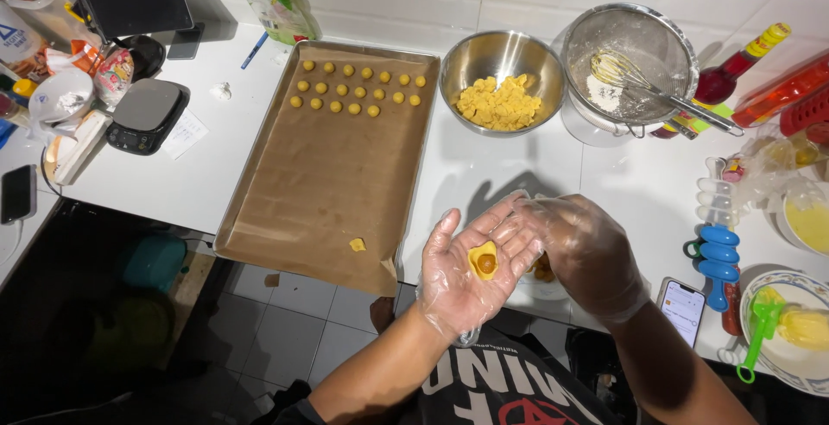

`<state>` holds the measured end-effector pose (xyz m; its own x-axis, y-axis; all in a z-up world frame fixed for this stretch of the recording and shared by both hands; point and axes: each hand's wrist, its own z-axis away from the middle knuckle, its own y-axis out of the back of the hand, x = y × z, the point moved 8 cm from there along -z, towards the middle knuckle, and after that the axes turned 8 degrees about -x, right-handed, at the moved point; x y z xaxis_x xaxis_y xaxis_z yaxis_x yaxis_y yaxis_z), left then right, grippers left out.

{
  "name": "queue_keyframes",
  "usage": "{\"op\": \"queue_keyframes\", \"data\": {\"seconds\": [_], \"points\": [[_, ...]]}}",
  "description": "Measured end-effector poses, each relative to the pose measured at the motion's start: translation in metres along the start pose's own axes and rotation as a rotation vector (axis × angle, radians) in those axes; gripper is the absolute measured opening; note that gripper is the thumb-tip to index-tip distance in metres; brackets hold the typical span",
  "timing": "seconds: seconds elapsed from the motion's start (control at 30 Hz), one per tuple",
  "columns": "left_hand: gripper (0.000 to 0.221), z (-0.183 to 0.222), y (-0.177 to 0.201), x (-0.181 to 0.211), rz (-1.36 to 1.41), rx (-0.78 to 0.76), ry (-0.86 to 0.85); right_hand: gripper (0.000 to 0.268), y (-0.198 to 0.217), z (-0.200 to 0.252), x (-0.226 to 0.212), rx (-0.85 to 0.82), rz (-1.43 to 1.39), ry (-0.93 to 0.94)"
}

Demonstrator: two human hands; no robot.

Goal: Filling dough with pineapple jam and rolling them into balls to make cookies

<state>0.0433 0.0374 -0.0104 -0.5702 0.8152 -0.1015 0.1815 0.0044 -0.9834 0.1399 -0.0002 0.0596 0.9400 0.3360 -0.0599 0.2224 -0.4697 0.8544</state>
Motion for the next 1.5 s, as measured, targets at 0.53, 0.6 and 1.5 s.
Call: {"op": "queue_keyframes", "data": {"seconds": [0.53,0.6,1.5], "points": [[0.068,-0.007,0.005,0.009,0.104,0.04,-0.13,0.017,0.006,-0.014,-0.026,-0.112,-0.329,-0.262],[0.069,-0.007,0.004,0.008,0.13,0.039,-0.135,0.017,0.028,-0.021,-0.053,0.175,-0.455,0.031],[0.07,-0.011,-0.023,-0.006,0.169,-0.185,0.004,0.026,0.014,-0.011,-0.041,0.087,-0.383,-0.085]]}}
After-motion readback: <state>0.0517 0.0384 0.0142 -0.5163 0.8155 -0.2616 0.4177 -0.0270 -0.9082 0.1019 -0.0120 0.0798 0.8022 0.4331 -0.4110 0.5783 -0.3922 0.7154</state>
